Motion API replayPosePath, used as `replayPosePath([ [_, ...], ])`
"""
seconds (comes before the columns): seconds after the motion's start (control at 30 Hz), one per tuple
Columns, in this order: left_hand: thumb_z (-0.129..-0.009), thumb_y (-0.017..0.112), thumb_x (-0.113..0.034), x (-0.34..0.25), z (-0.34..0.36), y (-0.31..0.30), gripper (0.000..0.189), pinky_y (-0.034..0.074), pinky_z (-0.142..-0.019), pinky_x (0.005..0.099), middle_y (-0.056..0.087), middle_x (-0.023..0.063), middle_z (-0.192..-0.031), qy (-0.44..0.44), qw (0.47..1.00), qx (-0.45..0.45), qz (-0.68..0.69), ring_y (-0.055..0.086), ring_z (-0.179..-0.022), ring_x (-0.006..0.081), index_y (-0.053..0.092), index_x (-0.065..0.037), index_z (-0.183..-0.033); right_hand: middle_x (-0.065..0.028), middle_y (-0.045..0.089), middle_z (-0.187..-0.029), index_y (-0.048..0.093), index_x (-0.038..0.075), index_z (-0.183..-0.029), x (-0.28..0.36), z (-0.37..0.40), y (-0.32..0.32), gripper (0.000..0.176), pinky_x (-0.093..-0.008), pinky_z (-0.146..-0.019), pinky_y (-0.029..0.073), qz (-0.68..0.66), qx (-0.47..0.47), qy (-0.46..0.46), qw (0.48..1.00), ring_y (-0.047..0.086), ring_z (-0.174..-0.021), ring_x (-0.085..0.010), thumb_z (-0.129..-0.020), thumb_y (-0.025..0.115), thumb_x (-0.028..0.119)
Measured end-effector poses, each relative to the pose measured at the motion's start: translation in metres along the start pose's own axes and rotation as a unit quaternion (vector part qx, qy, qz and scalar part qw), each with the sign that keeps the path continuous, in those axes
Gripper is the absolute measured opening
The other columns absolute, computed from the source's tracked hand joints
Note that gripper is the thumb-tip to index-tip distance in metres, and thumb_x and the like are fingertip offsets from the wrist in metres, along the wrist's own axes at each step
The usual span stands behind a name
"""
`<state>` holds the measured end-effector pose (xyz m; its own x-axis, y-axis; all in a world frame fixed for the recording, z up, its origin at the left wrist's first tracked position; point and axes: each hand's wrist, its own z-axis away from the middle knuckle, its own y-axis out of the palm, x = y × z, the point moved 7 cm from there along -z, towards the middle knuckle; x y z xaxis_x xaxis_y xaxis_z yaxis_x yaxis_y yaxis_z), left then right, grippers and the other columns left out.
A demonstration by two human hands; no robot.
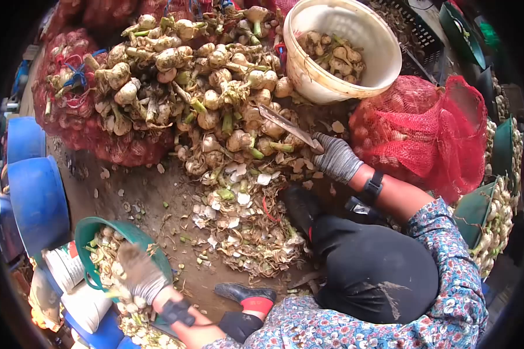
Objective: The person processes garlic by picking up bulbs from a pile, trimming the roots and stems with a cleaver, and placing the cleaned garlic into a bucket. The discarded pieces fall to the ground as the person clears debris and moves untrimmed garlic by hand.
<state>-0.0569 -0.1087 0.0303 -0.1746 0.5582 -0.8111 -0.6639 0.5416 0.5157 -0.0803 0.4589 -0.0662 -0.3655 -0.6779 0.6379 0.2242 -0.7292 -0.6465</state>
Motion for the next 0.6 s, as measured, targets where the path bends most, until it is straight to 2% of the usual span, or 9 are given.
replayPosePath([
  [0.1, -0.095, 0.053, -0.033, 0.102, 0.038, 0.129, 0.053, 0.05, -0.091, 0.0378, 0.061, 0.0167, -0.106, -0.029, 0.948, 0.176, -0.263, 0.061, -0.093, 0.024, 0.046, 0.007, -0.129, -0.0226, 0.067, -0.09, 0.061, 0.005, -0.107, -0.001, -0.004, 0.009, 0.036, -0.0465, -0.075, 0.051, -0.035, 0.001, -0.003, 0.999, 0.064, -0.087, -0.0412, -0.085, 0.065, 0.033],
  [0.13, -0.096, 0.057, -0.019, 0.125, 0.059, 0.173, 0.04, 0.051, -0.09, 0.0322, 0.061, 0.0171, -0.117, -0.033, 0.921, 0.187, -0.341, 0.061, -0.099, 0.0214, 0.051, 0.008, -0.126, -0.0227, 0.067, -0.09, 0.061, 0.005, -0.107, 0.002, -0.001, 0.006, 0.033, -0.0461, -0.075, 0.051, -0.024, 0.001, -0.017, 1.0, 0.064, -0.087, -0.0415, -0.083, 0.064, 0.028],
  [0.23, -0.094, 0.063, -0.012, 0.22, 0.031, 0.219, 0.039, 0.046, -0.092, 0.0265, 0.06, 0.0113, -0.12, -0.034, 0.862, 0.296, -0.41, 0.059, -0.109, 0.0176, 0.052, 0.002, -0.128, -0.0223, 0.067, -0.09, 0.061, 0.006, -0.108, 0.008, 0.005, 0.002, 0.032, -0.0459, -0.075, 0.051, -0.036, 0.033, 0.007, 0.999, 0.064, -0.088, -0.0419, -0.082, 0.062, 0.024],
  [0.27, -0.092, 0.066, -0.018, 0.25, 0.019, 0.226, 0.045, 0.045, -0.095, 0.0296, 0.06, 0.0138, -0.121, -0.035, 0.842, 0.289, -0.454, 0.057, -0.112, 0.0226, 0.052, 0.004, -0.129, -0.0222, 0.067, -0.09, 0.061, 0.008, -0.11, 0.01, 0.007, 0.001, 0.033, -0.0461, -0.076, 0.051, -0.037, 0.045, 0.014, 0.998, 0.064, -0.089, -0.0421, -0.082, 0.062, 0.024],
  [0.3, -0.09, 0.069, -0.026, 0.288, -0.015, 0.213, 0.054, 0.044, -0.098, 0.0348, 0.06, 0.018, -0.122, -0.001, 0.791, 0.263, -0.552, 0.056, -0.113, 0.0278, 0.05, 0.004, -0.13, -0.0222, 0.067, -0.09, 0.061, 0.008, -0.11, 0.01, 0.007, 0.001, 0.033, -0.0461, -0.076, 0.051, -0.037, 0.043, 0.014, 0.998, 0.064, -0.089, -0.0421, -0.082, 0.062, 0.024],
  [0.37, -0.089, 0.069, -0.032, 0.293, -0.007, 0.246, 0.059, 0.041, -0.101, 0.0385, 0.06, 0.0213, -0.123, 0.188, 0.576, 0.233, -0.761, 0.056, -0.114, 0.0312, 0.05, 0.004, -0.131, -0.0223, 0.067, -0.09, 0.061, 0.008, -0.112, 0.009, 0.006, 0.003, 0.034, -0.0463, -0.077, 0.051, -0.038, 0.046, 0.013, 0.998, 0.064, -0.089, -0.0419, -0.082, 0.062, 0.024],
  [0.5, -0.091, 0.067, -0.03, 0.292, -0.017, 0.243, 0.053, 0.045, -0.096, 0.0359, 0.061, 0.0172, -0.12, 0.218, 0.572, 0.231, -0.756, 0.058, -0.109, 0.0262, 0.051, 0.004, -0.129, -0.0218, 0.067, -0.09, 0.062, 0.009, -0.111, 0.012, 0.003, 0.003, 0.034, -0.047, -0.076, 0.051, -0.02, 0.054, 0.007, 0.998, 0.064, -0.087, -0.0416, -0.082, 0.063, 0.026],
  [0.57, -0.096, 0.061, -0.028, 0.296, -0.016, 0.217, 0.034, 0.054, -0.073, 0.0284, 0.065, 0.0078, -0.102, -0.02, 0.871, 0.292, -0.393, 0.064, -0.083, 0.0153, 0.058, -0.002, -0.118, -0.0209, 0.067, -0.089, 0.062, 0.01, -0.111, 0.022, 0.002, 0.0, 0.034, -0.0467, -0.075, 0.051, -0.024, 0.058, -0.025, 0.998, 0.064, -0.086, -0.041, -0.081, 0.064, 0.027],
  [0.6, -0.099, 0.057, -0.026, 0.273, 0.009, 0.224, 0.027, 0.053, -0.076, 0.0292, 0.065, 0.0065, -0.101, -0.067, 0.873, 0.308, -0.372, 0.062, -0.084, 0.0135, 0.058, -0.003, -0.113, -0.02, 0.067, -0.088, 0.062, 0.011, -0.111, 0.03, 0.003, -0.002, 0.034, -0.0465, -0.074, 0.051, -0.025, 0.061, -0.056, 0.996, 0.065, -0.084, -0.0404, -0.08, 0.065, 0.027],
])
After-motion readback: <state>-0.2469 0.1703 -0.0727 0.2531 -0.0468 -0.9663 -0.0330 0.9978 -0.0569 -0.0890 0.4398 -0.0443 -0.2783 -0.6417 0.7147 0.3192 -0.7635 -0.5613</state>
